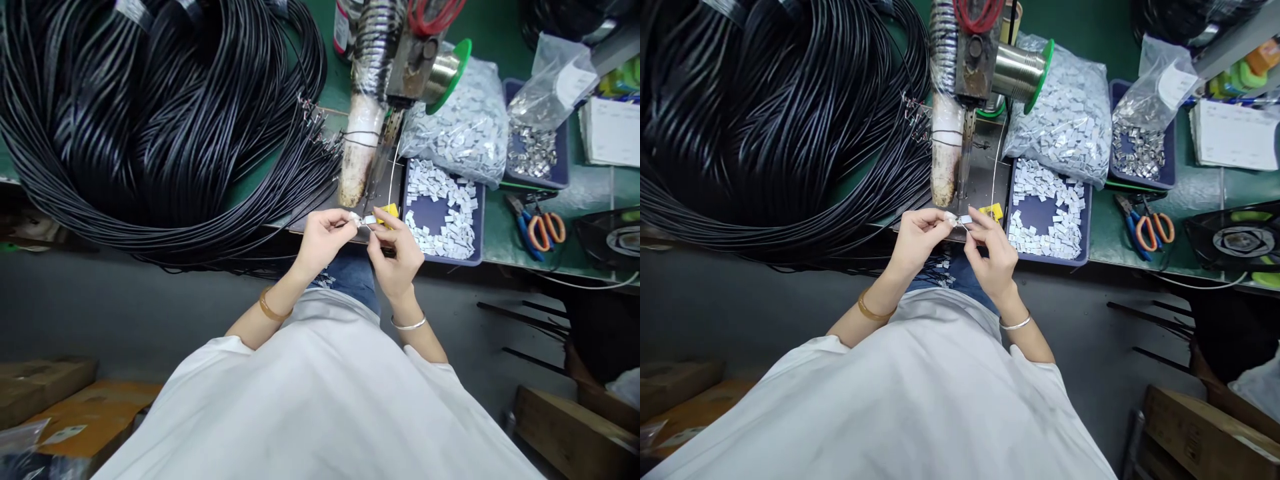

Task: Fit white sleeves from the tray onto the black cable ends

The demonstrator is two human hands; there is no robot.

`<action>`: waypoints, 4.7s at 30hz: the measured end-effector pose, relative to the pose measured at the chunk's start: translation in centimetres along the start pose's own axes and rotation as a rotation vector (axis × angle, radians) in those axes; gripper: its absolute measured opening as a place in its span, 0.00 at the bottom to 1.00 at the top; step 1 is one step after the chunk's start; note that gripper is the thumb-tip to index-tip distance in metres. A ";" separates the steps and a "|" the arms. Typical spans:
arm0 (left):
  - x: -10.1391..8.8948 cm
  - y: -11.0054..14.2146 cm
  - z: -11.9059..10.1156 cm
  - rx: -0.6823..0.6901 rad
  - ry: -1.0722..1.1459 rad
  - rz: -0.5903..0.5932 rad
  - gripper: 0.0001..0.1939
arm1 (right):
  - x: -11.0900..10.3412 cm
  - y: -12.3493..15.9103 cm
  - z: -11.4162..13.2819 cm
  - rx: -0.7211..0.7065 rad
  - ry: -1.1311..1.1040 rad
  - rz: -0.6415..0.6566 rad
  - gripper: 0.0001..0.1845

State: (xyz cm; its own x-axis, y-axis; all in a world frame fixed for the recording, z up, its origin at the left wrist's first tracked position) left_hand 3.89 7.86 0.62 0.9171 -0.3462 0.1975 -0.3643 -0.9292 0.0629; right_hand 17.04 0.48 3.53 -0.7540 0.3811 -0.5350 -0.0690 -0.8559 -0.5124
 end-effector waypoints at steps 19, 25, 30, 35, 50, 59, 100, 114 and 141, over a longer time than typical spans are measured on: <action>0.1 0.2 -0.7 0.079 -0.149 -0.005 0.06 | -0.1 -1.1 0.6 -0.038 0.067 0.014 0.06; 0.3 0.5 -1.7 0.189 -0.185 -0.036 0.05 | -0.2 -1.5 1.2 -0.057 0.072 -0.024 0.07; 0.1 0.4 -0.5 0.093 -0.163 -0.015 0.05 | 0.0 -1.1 0.7 -0.044 0.055 -0.011 0.06; 0.3 0.6 -0.8 0.118 -0.198 -0.031 0.06 | 0.0 -1.4 0.7 -0.015 0.077 -0.030 0.05; 0.7 1.0 0.7 -0.024 -0.171 0.102 0.05 | -2.9 -1.1 0.2 0.120 0.079 -0.121 0.04; -1.0 3.3 0.0 0.088 -0.482 0.278 0.10 | -10.8 -1.5 0.7 0.099 0.241 -0.372 0.12; 0.8 2.3 0.5 -0.136 0.166 0.182 0.16 | -2.7 -0.8 -0.8 0.312 -0.278 -0.017 0.07; 1.6 2.5 0.2 -0.170 0.158 0.383 0.22 | -0.2 -0.3 -0.1 0.209 -0.231 0.112 0.02; -0.1 1.2 0.7 -0.050 0.148 0.078 0.13 | -0.6 -0.1 1.4 -0.108 0.054 -0.049 0.09</action>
State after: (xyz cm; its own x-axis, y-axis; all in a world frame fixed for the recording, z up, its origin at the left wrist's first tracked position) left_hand 3.47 6.69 0.01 0.8532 -0.3908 0.3453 -0.4445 -0.8913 0.0896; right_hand 16.55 -0.17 4.80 -0.7147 0.4421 -0.5420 -0.0314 -0.7943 -0.6067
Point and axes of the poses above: each hand's wrist, its own y-axis away from the middle knuckle, its own x-axis out of the palm, z = x × y, the point moved 6 cm from there along -y, towards the middle knuckle, and after that the axes turned 7 degrees about z, right-handed, at the moved point
